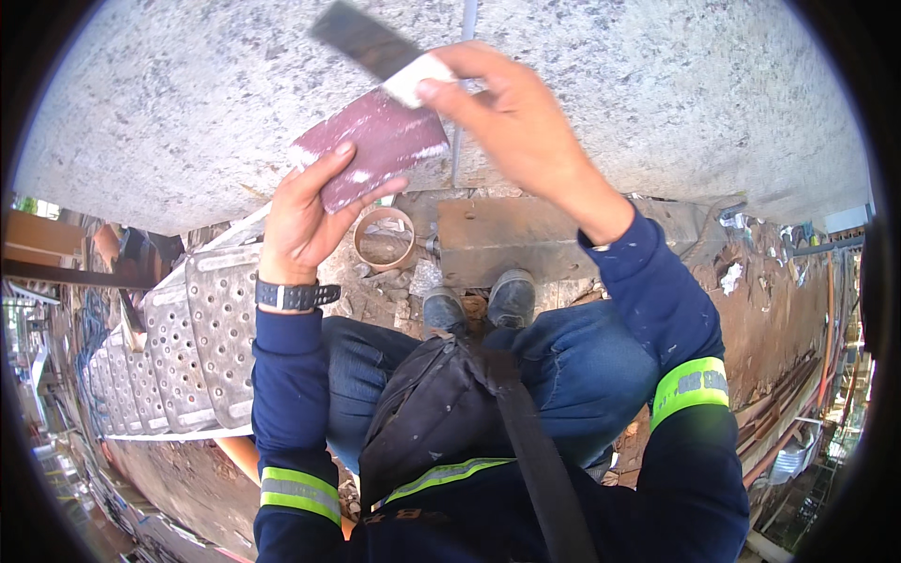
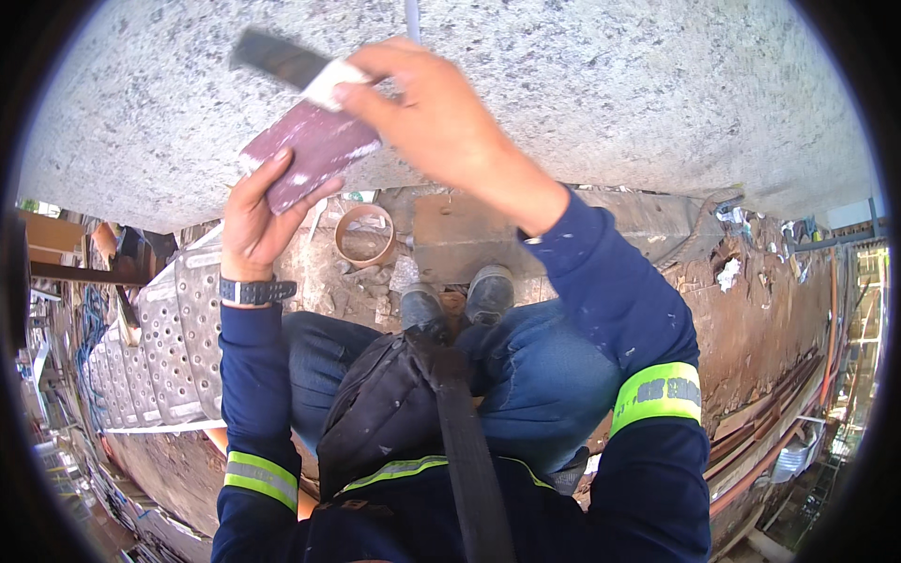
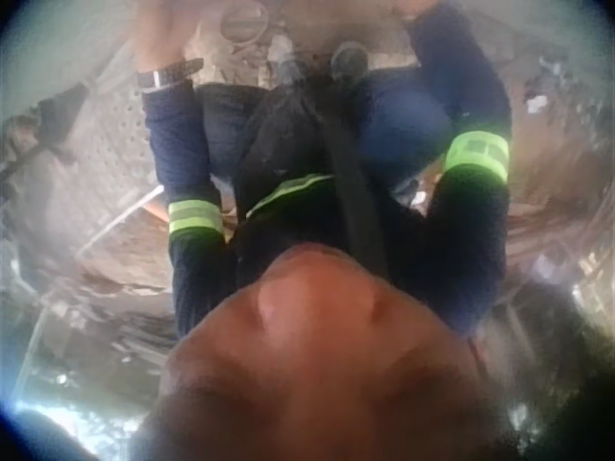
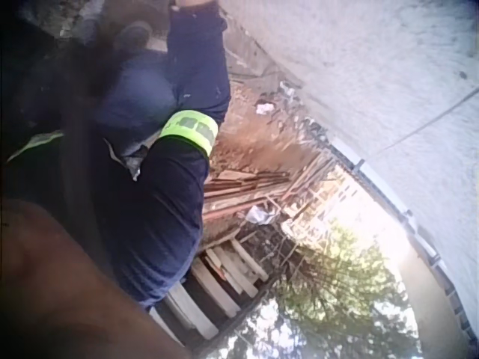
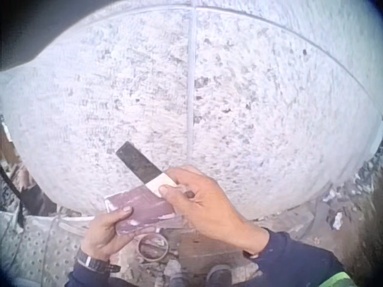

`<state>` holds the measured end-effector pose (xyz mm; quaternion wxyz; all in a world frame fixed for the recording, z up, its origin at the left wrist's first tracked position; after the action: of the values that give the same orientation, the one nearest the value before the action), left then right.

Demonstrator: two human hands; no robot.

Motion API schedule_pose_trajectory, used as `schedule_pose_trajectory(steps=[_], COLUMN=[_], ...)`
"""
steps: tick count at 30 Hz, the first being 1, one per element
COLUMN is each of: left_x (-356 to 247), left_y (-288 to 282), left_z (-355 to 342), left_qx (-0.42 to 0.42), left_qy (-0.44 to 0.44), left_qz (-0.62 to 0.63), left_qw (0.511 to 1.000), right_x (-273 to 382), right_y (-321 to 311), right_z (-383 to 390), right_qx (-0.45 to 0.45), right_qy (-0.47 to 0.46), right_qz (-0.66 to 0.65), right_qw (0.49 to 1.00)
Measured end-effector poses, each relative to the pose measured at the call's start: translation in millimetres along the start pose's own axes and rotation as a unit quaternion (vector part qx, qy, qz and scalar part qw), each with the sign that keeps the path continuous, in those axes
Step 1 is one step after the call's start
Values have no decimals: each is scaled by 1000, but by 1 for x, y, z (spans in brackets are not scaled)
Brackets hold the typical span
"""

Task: The person sands a large curved concrete surface using a sanding block and sandpaper. They repeatedly rub the surface along seams and flat areas, occasionally switching between tools and adjusting grip.

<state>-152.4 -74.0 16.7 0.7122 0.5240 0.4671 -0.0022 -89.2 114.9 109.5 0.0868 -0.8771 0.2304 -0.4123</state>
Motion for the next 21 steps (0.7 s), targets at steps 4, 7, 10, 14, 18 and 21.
schedule_pose_trajectory(steps=[4,7,10,14,18,21], left_x=[5,13,19,26,21,16], left_y=[3,27,64,95,96,82], left_z=[-10,-9,2,14,13,19], left_qx=[-91,-97,-67,-55,-54,-33], left_qy=[41,66,88,143,194,228], left_qz=[-64,-53,-35,20,127,146], left_qw=[993,992,993,988,971,962], right_x=[-18,-44,-55,-29,18,45], right_y=[-40,-51,-56,-59,-49,-19], right_z=[26,68,94,84,43,27], right_qx=[72,88,120,74,162,207], right_qy=[179,289,313,294,180,-61], right_qz=[-90,-201,-210,-236,-70,161], right_qw=[977,932,918,923,968,963])
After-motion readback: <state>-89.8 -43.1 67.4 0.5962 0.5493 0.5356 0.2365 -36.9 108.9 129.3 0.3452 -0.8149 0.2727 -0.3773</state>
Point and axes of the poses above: each hand's wrist, its own z-axis away from the middle knuckle, its own y-axis out of the palm, x = y × z, the point moved 8 cm from there along -z, towards the middle knuckle, and after that the axes turned 2 degrees about x, right-handed, at the moved point
